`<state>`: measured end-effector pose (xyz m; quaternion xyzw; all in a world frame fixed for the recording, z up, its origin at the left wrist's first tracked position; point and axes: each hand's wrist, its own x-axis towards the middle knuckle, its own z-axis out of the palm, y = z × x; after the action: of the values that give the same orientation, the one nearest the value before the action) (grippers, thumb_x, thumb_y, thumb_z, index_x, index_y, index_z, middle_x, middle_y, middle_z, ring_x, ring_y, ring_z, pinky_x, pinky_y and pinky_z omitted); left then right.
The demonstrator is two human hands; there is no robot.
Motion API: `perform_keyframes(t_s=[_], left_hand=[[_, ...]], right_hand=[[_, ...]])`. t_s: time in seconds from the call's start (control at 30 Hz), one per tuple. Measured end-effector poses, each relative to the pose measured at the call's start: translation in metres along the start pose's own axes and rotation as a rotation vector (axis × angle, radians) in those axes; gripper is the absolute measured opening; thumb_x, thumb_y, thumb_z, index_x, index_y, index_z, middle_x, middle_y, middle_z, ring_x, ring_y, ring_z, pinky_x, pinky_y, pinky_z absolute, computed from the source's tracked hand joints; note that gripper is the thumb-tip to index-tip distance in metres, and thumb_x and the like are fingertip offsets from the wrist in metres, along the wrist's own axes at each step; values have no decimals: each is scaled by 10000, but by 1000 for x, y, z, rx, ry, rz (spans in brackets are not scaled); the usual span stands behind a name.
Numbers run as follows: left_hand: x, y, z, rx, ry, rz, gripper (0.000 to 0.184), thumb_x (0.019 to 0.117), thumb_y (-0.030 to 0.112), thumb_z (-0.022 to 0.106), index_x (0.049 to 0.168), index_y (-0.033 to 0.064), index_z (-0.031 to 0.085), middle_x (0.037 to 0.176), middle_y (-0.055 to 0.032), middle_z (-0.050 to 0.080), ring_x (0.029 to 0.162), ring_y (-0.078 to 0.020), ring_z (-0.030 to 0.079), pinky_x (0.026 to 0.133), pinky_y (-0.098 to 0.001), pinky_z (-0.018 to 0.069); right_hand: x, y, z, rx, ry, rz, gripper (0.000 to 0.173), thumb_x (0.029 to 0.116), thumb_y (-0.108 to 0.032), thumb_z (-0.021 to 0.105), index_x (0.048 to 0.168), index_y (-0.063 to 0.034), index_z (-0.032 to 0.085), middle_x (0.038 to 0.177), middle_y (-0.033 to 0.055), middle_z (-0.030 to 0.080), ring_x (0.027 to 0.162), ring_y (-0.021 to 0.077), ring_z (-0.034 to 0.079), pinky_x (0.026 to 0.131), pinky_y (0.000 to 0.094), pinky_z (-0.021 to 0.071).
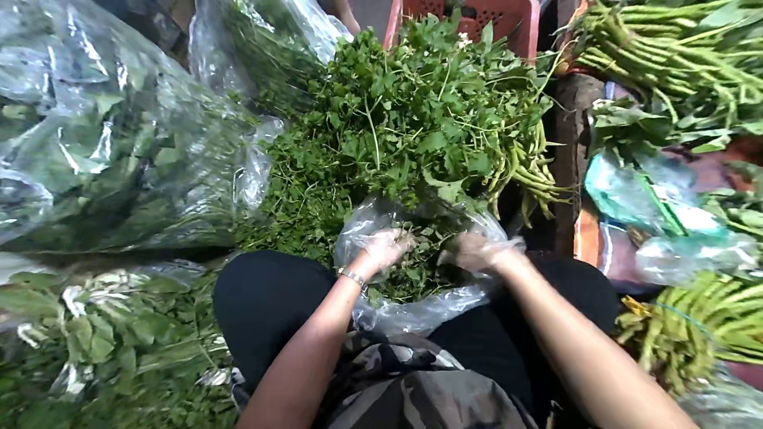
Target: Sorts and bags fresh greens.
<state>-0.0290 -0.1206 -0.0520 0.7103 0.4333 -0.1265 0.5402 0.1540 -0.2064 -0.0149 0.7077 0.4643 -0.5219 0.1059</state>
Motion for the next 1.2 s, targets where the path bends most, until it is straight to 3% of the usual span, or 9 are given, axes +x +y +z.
perform_keyframes(t_s=[0.07,0.13,0.27,0.33,0.43,0.57,0.87,1.03,1.2], left_hand=[[1,3,5,9,-11,-7,405,1088,279,496,1370,3,588,1276,-216,631,1110,-272,633,1000,-436,483],[-3,6,8,42,-7,-12,378,1095,282,480,1337,17,597,1128,-165,655,923,-205,633,850,-374,516],[-14,22,-2,424,31,-29,422,1087,331,459,1355,49,624,1393,-204,597,1340,-356,535,1122,-574,378],[-22,31,-14,575,56,-44,412,1084,330,462,1339,60,640,1390,-206,600,1340,-377,532,1105,-593,391],[-25,34,-39,602,81,-9,373,1063,324,522,1236,41,693,1304,-217,639,1271,-390,571,1057,-616,418],[-16,37,-30,395,-2,-2,425,1080,350,499,1289,12,649,1298,-247,616,1227,-381,579,1059,-573,417],[-64,29,-79,726,267,27,339,1050,266,560,1268,30,668,1315,-241,628,1247,-436,579,1030,-647,425],[-131,18,-144,-204,429,420,183,1062,143,472,1080,105,650,845,36,632,548,-2,504,466,-141,431],[-117,-29,-154,-1064,122,1103,193,1023,301,580,1035,188,736,1083,30,711,862,-68,682,766,-211,587]], right_hand=[[14,-1,13,113,77,21,502,1083,-370,500,1348,48,587,1346,291,589,1288,415,555,1109,587,382],[21,-3,25,438,190,-35,380,1080,-269,529,1320,17,602,1206,191,641,1050,236,619,968,414,475],[25,1,28,475,183,-124,326,1086,-188,504,1328,8,604,1154,163,660,956,177,646,910,341,519],[22,4,24,307,181,-129,358,1094,-196,476,1356,9,605,1284,248,637,1185,333,624,1065,489,449],[24,6,30,528,175,-215,362,1053,-135,554,1397,-22,565,1344,179,610,1187,221,619,1039,387,490],[24,-15,49,1106,193,-284,270,1013,-33,589,1275,27,567,977,63,671,761,83,655,730,252,573],[10,0,33,134,97,-138,314,1046,-190,565,1222,50,664,1249,265,645,1201,383,610,1067,543,432],[0,-5,17,-77,45,-89,499,1025,-300,631,1351,73,568,1347,316,578,1296,453,546,1097,605,405],[-65,-4,-27,-203,48,-244,266,1011,-202,646,1149,13,722,1061,260,702,1011,423,671,934,603,493]])
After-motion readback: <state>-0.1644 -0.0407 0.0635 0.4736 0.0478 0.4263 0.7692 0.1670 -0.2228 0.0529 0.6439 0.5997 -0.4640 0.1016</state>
